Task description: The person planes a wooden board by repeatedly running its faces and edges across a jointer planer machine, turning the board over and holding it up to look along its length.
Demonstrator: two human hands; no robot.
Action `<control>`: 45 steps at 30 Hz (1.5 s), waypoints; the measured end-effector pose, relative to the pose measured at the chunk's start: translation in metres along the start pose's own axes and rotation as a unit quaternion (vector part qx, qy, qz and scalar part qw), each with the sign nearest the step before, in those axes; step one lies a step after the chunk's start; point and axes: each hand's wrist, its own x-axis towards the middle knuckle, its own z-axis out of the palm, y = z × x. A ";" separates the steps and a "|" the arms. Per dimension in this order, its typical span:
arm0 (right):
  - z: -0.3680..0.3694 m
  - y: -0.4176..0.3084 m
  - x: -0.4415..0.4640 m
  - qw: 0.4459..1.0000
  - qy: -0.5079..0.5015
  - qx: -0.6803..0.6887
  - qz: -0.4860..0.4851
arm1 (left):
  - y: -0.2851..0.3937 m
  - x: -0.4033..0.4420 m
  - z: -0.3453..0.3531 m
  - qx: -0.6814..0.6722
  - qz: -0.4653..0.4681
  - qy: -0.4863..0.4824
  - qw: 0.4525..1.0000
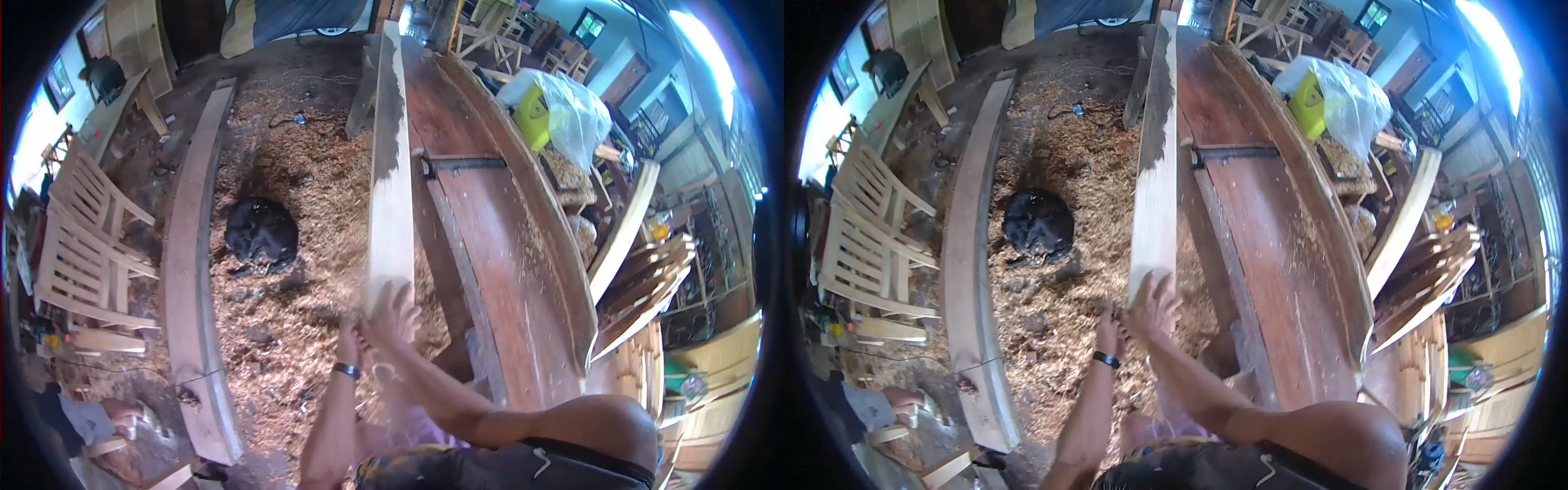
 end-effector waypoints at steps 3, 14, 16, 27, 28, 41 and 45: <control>0.009 0.056 -0.060 0.995 0.026 0.090 -0.036 | -0.048 -0.095 0.084 0.059 0.104 0.245 0.962; 0.016 0.299 -0.217 0.507 -0.368 0.777 -0.063 | -0.136 -0.350 0.198 0.690 0.233 -0.037 0.684; 0.009 0.342 -0.239 0.534 -0.371 0.759 -0.034 | -0.165 -0.362 0.199 0.681 0.213 -0.053 0.699; 0.046 0.493 -0.442 0.525 -0.202 0.826 0.040 | -0.281 -0.396 0.163 0.562 0.303 -0.001 0.770; 0.051 0.506 -0.460 0.523 -0.186 0.830 0.052 | -0.294 -0.390 0.160 0.562 0.267 -0.001 0.783; 0.105 0.691 -0.631 0.518 -0.096 0.839 0.139 | -0.428 -0.448 0.189 0.669 0.105 -0.009 0.736; 0.113 0.737 -0.664 0.508 -0.099 0.844 0.140 | -0.478 -0.467 0.185 0.650 0.081 0.008 0.756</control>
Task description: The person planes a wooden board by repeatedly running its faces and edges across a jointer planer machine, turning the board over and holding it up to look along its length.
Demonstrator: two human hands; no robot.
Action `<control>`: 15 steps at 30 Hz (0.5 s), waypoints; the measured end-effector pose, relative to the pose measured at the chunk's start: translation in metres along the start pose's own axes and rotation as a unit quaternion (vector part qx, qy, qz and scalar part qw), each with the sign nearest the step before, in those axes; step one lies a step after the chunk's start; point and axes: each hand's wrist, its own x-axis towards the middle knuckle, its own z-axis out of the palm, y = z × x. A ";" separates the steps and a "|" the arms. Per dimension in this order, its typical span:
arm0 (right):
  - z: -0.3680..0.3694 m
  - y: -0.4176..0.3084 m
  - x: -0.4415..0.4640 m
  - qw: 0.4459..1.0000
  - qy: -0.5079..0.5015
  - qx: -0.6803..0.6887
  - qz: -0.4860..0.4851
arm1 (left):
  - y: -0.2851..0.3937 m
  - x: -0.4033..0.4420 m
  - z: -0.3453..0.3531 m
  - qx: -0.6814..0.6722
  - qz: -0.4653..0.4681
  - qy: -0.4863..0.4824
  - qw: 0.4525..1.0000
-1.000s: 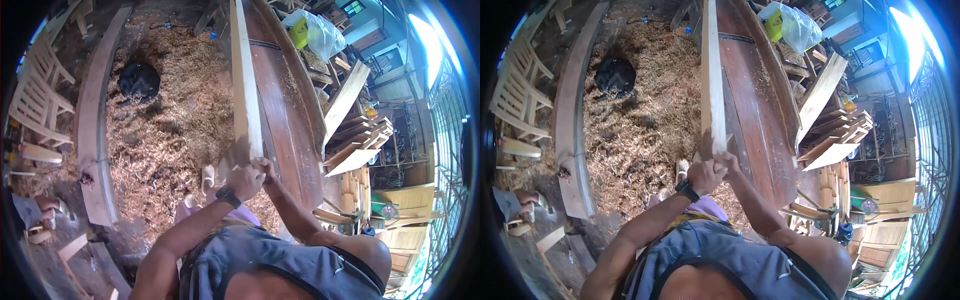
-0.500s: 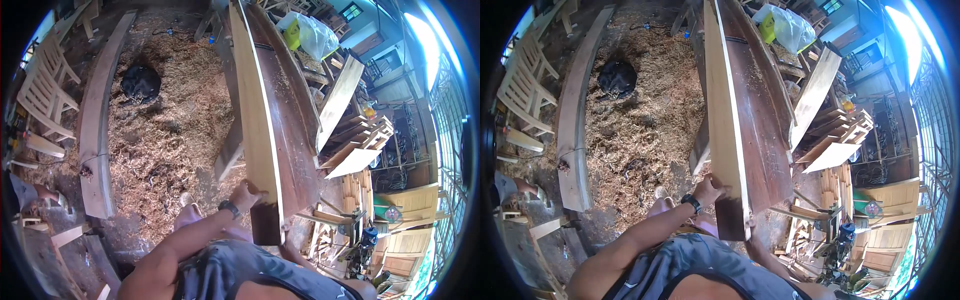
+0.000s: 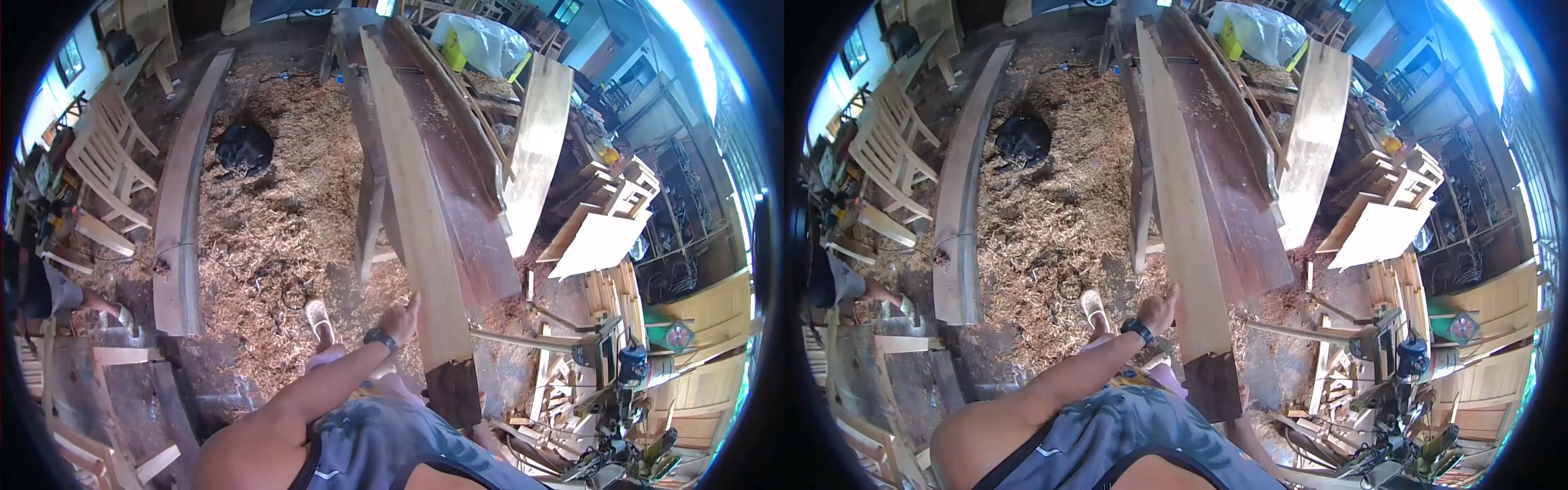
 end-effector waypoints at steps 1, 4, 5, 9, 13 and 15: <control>-0.011 -0.001 -0.003 1.000 -0.004 0.001 0.001 | -0.001 -0.009 0.007 -0.030 -0.008 -0.019 0.999; -0.046 -0.007 -0.016 1.000 -0.013 -0.004 0.009 | -0.017 -0.022 0.036 -0.426 -0.148 -0.082 0.889; -0.060 -0.009 -0.021 1.000 -0.007 -0.010 0.015 | -0.019 -0.028 0.028 -0.485 -0.186 -0.102 0.848; -0.100 -0.029 -0.031 0.999 0.021 -0.019 0.047 | -0.086 -0.010 -0.021 -0.287 -0.127 -0.126 0.941; -0.125 -0.043 -0.031 0.997 0.053 -0.001 0.064 | -0.067 -0.010 -0.079 -0.130 -0.144 -0.111 0.975; -0.131 -0.048 -0.026 0.994 0.072 0.004 0.079 | -0.059 0.005 -0.091 -0.064 -0.117 -0.128 0.983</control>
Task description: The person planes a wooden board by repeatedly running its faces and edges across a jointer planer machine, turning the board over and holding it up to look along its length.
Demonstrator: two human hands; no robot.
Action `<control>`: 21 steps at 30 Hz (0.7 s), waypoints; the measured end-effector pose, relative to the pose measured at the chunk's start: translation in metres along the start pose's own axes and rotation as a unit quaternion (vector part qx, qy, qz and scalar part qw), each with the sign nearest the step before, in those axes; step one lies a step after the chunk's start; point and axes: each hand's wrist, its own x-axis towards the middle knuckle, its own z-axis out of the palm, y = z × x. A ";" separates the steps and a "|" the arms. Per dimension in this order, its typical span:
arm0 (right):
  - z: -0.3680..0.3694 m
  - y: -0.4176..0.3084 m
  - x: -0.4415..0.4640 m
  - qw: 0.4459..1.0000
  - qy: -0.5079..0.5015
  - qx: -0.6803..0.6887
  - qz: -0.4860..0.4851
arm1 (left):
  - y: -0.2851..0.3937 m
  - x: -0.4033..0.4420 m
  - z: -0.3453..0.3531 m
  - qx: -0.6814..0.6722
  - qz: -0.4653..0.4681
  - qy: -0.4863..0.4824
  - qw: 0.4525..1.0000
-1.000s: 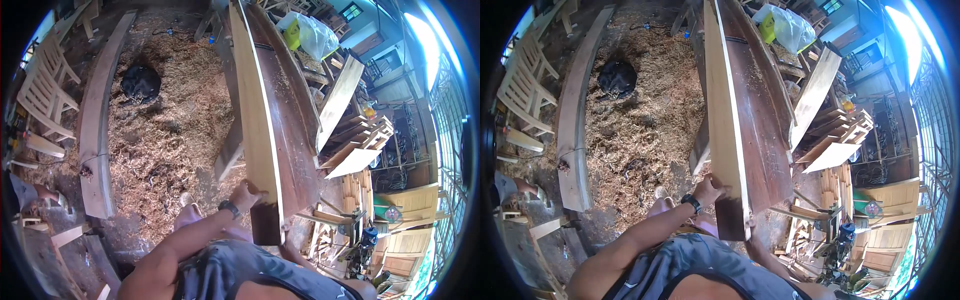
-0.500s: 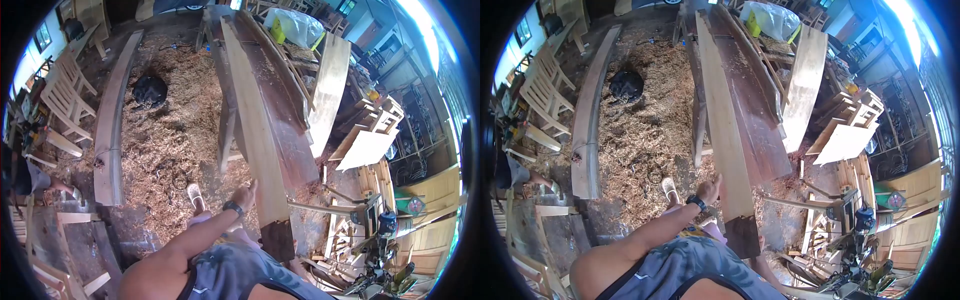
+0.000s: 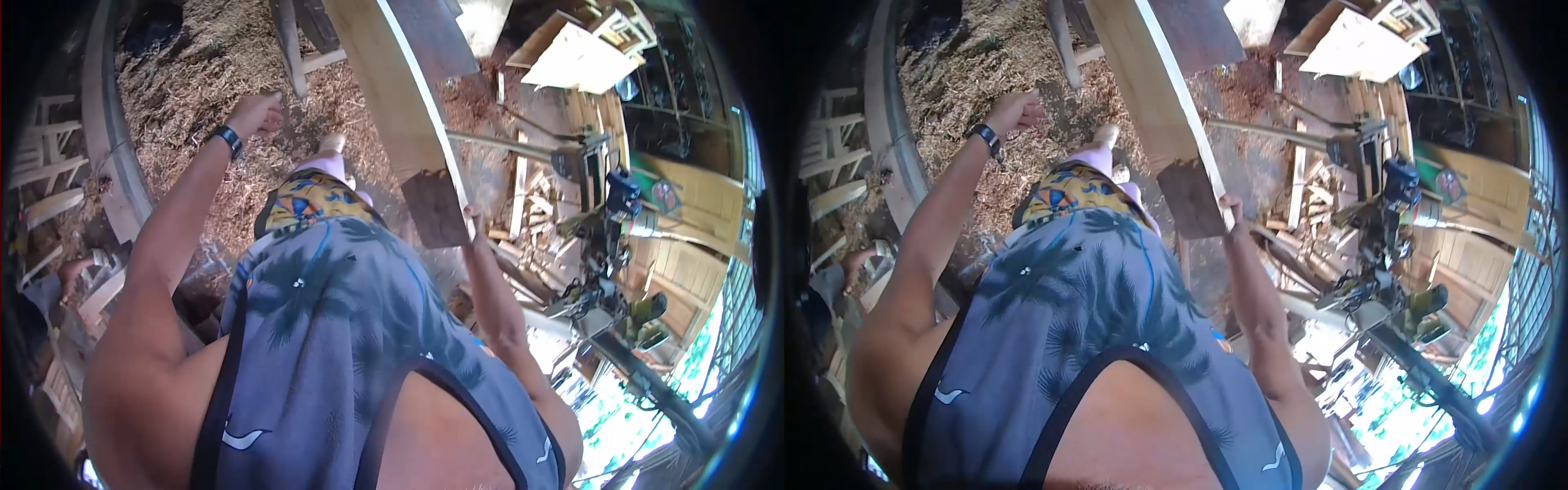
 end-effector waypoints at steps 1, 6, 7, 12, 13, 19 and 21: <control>-0.004 -0.003 0.003 1.000 0.012 0.001 0.009 | 0.010 0.005 0.000 0.006 0.012 0.013 1.000; -0.048 -0.013 0.018 0.976 -0.107 -0.149 -0.121 | 0.088 0.045 0.026 -0.030 0.098 0.071 0.992; -0.035 -0.018 0.013 0.967 -0.121 -0.193 -0.116 | 0.096 0.071 0.031 -0.044 0.109 0.053 0.992; 0.040 -0.052 -0.012 0.910 -0.163 -0.376 -0.060 | 0.178 0.164 0.057 -0.111 0.101 0.175 0.973; 0.054 -0.057 -0.020 0.928 -0.176 -0.328 -0.033 | 0.197 0.165 0.055 -0.095 0.111 0.179 0.973; 0.053 -0.038 -0.004 0.909 -0.198 -0.356 -0.093 | 0.252 0.224 0.051 0.042 0.086 0.301 0.949; 0.050 -0.029 0.005 0.915 -0.203 -0.341 -0.077 | 0.249 0.244 0.051 0.040 0.069 0.336 0.938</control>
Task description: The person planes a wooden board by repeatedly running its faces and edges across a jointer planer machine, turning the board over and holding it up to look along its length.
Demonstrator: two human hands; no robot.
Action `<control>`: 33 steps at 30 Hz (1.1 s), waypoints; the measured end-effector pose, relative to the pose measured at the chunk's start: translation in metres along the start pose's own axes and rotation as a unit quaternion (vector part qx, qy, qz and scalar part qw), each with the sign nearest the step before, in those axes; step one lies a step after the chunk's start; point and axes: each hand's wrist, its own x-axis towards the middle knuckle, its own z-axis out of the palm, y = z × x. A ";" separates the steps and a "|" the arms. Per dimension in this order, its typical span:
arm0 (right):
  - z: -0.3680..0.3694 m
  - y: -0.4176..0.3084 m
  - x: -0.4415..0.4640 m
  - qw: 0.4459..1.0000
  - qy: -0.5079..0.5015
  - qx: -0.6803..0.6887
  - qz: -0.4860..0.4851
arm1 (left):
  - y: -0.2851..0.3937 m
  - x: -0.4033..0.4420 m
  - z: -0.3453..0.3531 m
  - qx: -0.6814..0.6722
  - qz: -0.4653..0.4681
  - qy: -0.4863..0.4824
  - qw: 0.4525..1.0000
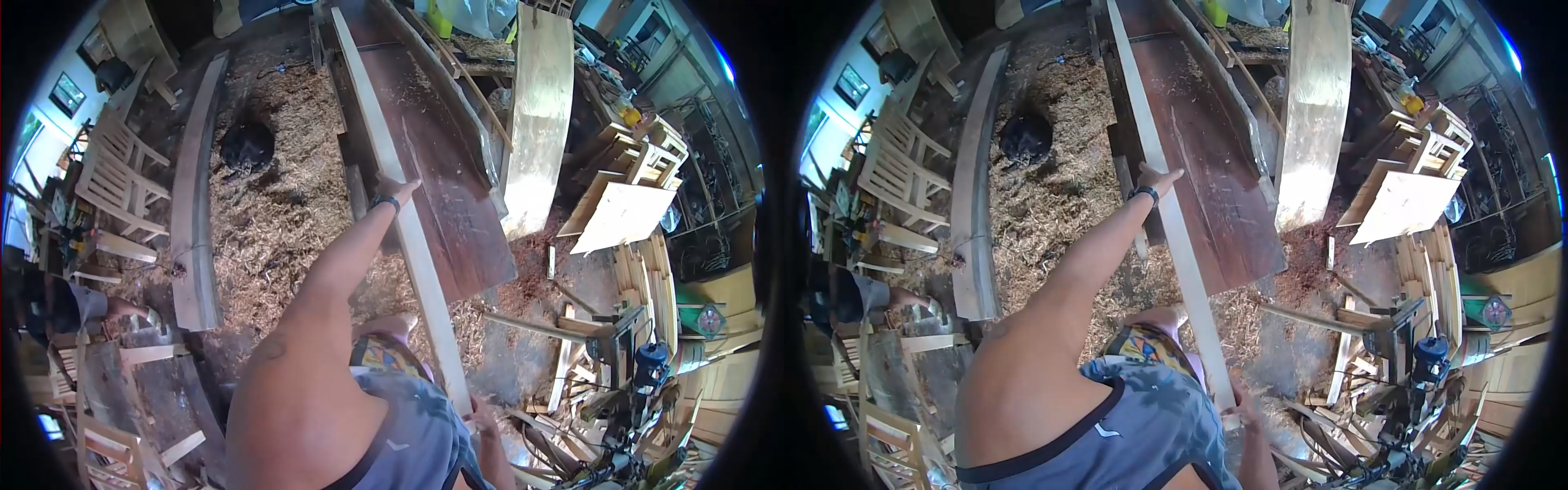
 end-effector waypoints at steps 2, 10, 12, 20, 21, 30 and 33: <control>0.005 0.002 0.003 0.999 0.002 0.041 0.024 | -0.001 0.004 0.006 0.007 -0.020 0.016 1.000; 0.001 -0.001 -0.008 0.998 0.030 -0.057 -0.009 | -0.014 -0.005 0.010 0.006 -0.076 0.021 0.997; -0.018 0.035 -0.021 0.994 0.059 0.091 0.002 | -0.016 -0.025 0.020 0.016 -0.064 0.044 0.997; -0.059 0.158 -0.158 0.864 0.387 0.196 0.256 | -0.068 -0.156 0.058 -0.030 -0.042 0.052 0.997; -0.059 0.165 -0.179 0.851 0.406 0.231 0.238 | -0.080 -0.178 0.065 -0.035 -0.036 0.059 0.997; -0.075 0.252 -0.347 0.737 0.554 0.360 0.147 | -0.173 -0.414 0.102 -0.199 -0.079 -0.107 0.971; -0.075 0.278 -0.384 0.696 0.593 0.385 0.128 | -0.244 -0.452 0.125 -0.170 -0.185 -0.243 0.937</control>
